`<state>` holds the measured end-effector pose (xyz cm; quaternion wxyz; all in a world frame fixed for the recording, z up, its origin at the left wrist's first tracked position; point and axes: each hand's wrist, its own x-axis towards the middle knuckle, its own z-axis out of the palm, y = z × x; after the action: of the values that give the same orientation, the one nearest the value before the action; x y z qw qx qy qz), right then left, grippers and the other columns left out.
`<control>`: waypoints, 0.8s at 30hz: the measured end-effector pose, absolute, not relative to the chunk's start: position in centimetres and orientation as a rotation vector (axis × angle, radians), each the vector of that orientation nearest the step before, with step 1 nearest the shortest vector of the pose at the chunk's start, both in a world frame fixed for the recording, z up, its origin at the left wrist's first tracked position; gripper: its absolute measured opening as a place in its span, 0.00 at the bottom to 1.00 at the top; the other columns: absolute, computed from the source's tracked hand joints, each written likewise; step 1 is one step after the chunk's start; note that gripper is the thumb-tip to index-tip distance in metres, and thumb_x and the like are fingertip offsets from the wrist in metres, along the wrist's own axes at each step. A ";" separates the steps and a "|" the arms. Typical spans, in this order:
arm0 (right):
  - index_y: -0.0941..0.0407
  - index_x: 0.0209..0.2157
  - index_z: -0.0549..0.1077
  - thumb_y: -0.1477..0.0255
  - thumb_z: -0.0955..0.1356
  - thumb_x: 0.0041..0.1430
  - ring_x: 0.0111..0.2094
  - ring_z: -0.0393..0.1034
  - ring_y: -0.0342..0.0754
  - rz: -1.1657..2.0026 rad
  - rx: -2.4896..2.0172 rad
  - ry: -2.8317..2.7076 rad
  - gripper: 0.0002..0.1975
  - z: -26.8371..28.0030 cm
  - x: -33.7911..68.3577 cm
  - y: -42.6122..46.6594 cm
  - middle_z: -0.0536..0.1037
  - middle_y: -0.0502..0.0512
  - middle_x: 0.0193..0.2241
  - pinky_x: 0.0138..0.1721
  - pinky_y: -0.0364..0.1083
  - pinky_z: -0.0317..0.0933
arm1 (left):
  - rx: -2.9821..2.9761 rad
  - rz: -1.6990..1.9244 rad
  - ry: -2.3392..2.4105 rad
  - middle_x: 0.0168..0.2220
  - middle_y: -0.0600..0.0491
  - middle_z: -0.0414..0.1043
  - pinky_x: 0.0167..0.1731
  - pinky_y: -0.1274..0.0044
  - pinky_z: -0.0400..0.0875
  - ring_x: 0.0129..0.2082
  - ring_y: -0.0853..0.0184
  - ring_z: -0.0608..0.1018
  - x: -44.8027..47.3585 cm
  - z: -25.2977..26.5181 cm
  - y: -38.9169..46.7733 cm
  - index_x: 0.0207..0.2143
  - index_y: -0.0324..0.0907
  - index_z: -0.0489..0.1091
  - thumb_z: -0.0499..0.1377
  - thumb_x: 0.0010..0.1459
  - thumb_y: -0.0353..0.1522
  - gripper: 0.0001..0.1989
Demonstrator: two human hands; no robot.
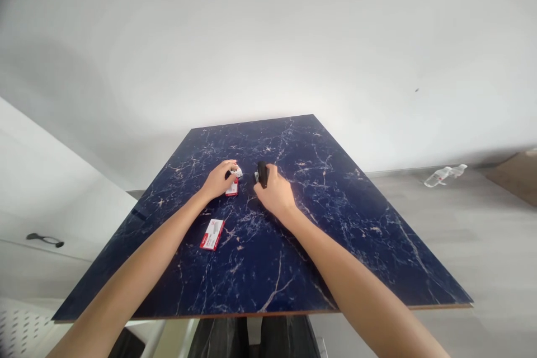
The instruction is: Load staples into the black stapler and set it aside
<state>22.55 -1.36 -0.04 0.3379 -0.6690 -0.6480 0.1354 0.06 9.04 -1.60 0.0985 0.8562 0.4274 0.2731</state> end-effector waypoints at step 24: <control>0.56 0.61 0.61 0.66 0.68 0.62 0.42 0.76 0.54 0.652 -1.450 -1.915 0.27 0.2 21.1 -2.6 0.79 0.61 0.47 0.42 0.50 0.66 | 1.849 1.162 1.311 0.61 0.47 0.68 0.62 0.62 0.63 0.63 0.57 0.68 5.2 -3.0 5.2 0.60 0.48 0.65 0.38 0.74 0.46 0.25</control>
<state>21.13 -2.56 0.23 0.3206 -0.5520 -0.7287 0.2480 5.17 5.16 -2.96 0.2929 0.6940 0.4923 0.4362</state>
